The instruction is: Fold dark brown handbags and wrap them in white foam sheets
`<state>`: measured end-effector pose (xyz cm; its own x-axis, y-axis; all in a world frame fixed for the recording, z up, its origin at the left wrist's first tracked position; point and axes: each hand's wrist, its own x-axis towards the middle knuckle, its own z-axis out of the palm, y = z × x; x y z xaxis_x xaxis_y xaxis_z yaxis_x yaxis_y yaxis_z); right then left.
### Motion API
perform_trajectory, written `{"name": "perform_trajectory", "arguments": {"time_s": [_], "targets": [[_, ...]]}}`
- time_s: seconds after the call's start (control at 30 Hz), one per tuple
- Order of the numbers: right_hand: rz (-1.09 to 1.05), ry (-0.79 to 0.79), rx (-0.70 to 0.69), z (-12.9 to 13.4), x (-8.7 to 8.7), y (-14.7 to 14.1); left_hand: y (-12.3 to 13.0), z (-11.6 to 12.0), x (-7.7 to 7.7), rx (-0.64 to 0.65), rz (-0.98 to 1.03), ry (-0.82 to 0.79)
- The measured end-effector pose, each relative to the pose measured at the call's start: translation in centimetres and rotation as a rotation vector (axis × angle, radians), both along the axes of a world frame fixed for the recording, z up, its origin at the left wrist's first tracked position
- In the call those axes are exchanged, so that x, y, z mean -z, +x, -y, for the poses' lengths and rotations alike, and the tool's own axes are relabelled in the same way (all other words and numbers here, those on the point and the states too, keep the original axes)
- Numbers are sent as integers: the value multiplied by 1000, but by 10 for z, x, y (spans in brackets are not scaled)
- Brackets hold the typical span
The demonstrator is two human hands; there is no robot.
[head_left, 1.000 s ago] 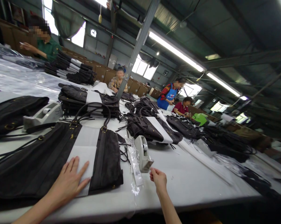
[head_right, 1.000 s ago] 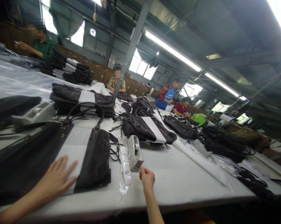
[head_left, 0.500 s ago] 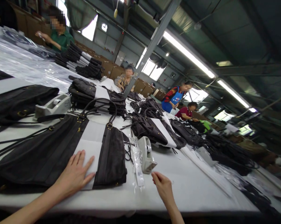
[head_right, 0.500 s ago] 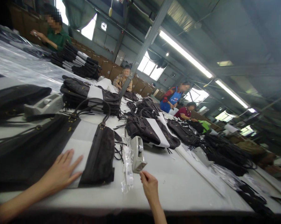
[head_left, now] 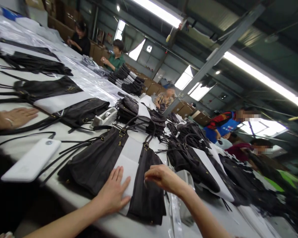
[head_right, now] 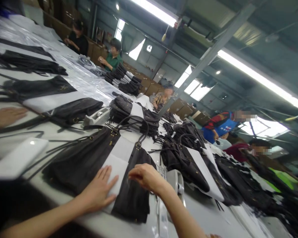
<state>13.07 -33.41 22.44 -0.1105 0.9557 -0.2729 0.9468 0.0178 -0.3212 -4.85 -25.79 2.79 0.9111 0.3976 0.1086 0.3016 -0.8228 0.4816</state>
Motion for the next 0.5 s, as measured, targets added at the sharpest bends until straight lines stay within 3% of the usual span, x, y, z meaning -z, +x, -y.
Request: {"name": "perform_trajectory", "arguments": {"time_s": [0.1,0.27,0.5], "targets": [[125,-55,-95,-56,18,5,0,-2,0,3,13,-43],[343,-135,-107,-131,59,8,0,-7,-4,22,13,-149],[422,-115,-24,-178,124,10,3,-17,-15,90,-64,-259]]}}
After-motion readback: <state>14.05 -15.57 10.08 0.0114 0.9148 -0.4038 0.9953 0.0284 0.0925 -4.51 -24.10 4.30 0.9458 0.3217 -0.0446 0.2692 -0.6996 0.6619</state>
